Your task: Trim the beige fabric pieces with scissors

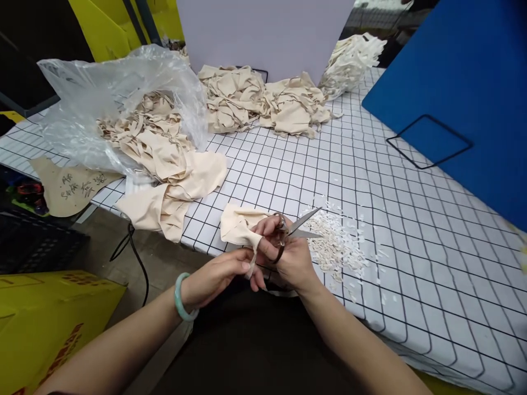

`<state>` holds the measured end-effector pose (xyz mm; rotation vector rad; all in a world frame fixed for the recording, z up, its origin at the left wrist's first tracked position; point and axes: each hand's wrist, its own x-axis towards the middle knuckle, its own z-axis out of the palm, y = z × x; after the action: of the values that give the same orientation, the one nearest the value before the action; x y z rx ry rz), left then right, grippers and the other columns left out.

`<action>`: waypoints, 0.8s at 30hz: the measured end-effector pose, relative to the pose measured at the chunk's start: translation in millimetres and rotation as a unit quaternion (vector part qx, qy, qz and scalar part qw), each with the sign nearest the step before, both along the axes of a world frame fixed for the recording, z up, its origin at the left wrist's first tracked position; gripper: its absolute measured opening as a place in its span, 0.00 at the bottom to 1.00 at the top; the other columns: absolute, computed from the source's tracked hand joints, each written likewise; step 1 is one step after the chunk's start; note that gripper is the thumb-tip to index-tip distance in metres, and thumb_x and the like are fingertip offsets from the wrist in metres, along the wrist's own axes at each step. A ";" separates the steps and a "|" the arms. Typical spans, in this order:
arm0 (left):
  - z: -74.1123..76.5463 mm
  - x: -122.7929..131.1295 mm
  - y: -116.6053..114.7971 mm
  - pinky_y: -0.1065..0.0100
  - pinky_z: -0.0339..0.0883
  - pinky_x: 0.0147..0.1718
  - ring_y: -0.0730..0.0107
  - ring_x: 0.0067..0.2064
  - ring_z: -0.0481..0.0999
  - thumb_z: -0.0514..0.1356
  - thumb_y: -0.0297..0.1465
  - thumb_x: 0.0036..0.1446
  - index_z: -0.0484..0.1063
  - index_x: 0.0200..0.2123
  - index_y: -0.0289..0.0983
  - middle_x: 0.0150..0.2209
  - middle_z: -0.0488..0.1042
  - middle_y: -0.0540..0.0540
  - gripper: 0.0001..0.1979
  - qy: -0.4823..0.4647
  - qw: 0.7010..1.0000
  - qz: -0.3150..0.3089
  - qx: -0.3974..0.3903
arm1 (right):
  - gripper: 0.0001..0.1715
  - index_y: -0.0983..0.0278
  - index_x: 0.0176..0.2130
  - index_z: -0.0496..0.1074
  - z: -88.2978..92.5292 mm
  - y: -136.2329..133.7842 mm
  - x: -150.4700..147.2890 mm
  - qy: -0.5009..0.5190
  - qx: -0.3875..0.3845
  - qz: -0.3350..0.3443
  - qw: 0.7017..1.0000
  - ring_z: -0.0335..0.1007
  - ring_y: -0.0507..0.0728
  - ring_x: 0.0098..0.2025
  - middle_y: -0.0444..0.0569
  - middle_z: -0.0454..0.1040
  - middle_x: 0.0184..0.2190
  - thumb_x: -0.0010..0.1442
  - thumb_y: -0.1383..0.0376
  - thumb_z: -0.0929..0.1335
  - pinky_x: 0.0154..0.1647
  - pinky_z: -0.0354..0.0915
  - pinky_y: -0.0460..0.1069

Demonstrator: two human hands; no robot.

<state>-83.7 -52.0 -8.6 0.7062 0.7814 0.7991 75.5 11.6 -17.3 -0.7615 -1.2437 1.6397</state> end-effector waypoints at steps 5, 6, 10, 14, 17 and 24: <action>10.0 1.5 2.4 0.65 0.64 0.39 0.66 0.36 0.72 0.61 0.31 0.57 0.75 0.43 0.30 0.36 0.73 0.42 0.13 -0.170 0.978 0.026 -0.116 | 0.14 0.59 0.33 0.66 1.4 4.1 8.8 0.074 -0.007 0.015 0.997 0.75 0.57 0.44 0.42 0.70 0.32 0.56 0.66 0.76 0.52 0.70 0.56; 10.8 2.9 2.7 0.68 0.63 0.34 0.70 0.33 0.70 0.62 0.31 0.58 0.75 0.42 0.30 0.33 0.71 0.44 0.11 -0.176 0.975 0.018 -0.135 | 0.14 0.60 0.33 0.66 2.3 3.9 10.1 0.076 -0.006 0.016 0.997 0.75 0.57 0.45 0.42 0.70 0.31 0.56 0.66 0.76 0.52 0.70 0.56; 10.7 11.9 4.5 0.74 0.53 0.24 0.79 0.24 0.58 0.64 0.34 0.59 0.77 0.44 0.29 0.23 0.60 0.52 0.14 -0.205 0.965 -0.068 -0.146 | 0.14 0.59 0.33 0.65 5.0 0.6 13.9 0.064 0.006 0.023 0.998 0.75 0.58 0.47 0.42 0.70 0.31 0.58 0.66 0.75 0.53 0.71 0.57; 11.6 21.3 7.1 0.69 0.64 0.31 0.73 0.29 0.66 0.69 0.32 0.51 0.77 0.35 0.33 0.26 0.64 0.49 0.10 -0.235 0.966 -0.034 -0.098 | 0.15 0.59 0.33 0.64 4.6 0.4 19.0 0.034 0.026 0.016 0.999 0.75 0.58 0.47 0.43 0.69 0.32 0.58 0.64 0.74 0.54 0.71 0.58; 13.2 23.9 9.7 0.62 0.69 0.39 0.61 0.41 0.73 0.70 0.32 0.45 0.73 0.32 0.35 0.38 0.71 0.42 0.12 -0.234 0.965 0.005 -0.117 | 0.15 0.59 0.33 0.63 2.9 4.0 24.5 0.012 0.037 -0.002 0.999 0.75 0.59 0.46 0.43 0.70 0.33 0.59 0.62 0.74 0.53 0.72 0.58; 14.9 14.7 14.2 0.75 0.48 0.22 0.83 0.23 0.56 0.65 0.38 0.58 0.75 0.38 0.33 0.28 0.62 0.51 0.13 -0.091 0.993 0.018 -0.080 | 0.10 0.59 0.37 0.67 -1.7 8.2 34.1 -0.027 0.078 -0.017 0.996 0.73 0.56 0.42 0.45 0.71 0.35 0.59 0.64 0.73 0.45 0.71 0.52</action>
<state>-69.0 -37.8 6.4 0.4702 0.6868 0.8121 109.7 19.8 -19.0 -0.7294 -1.3716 1.4832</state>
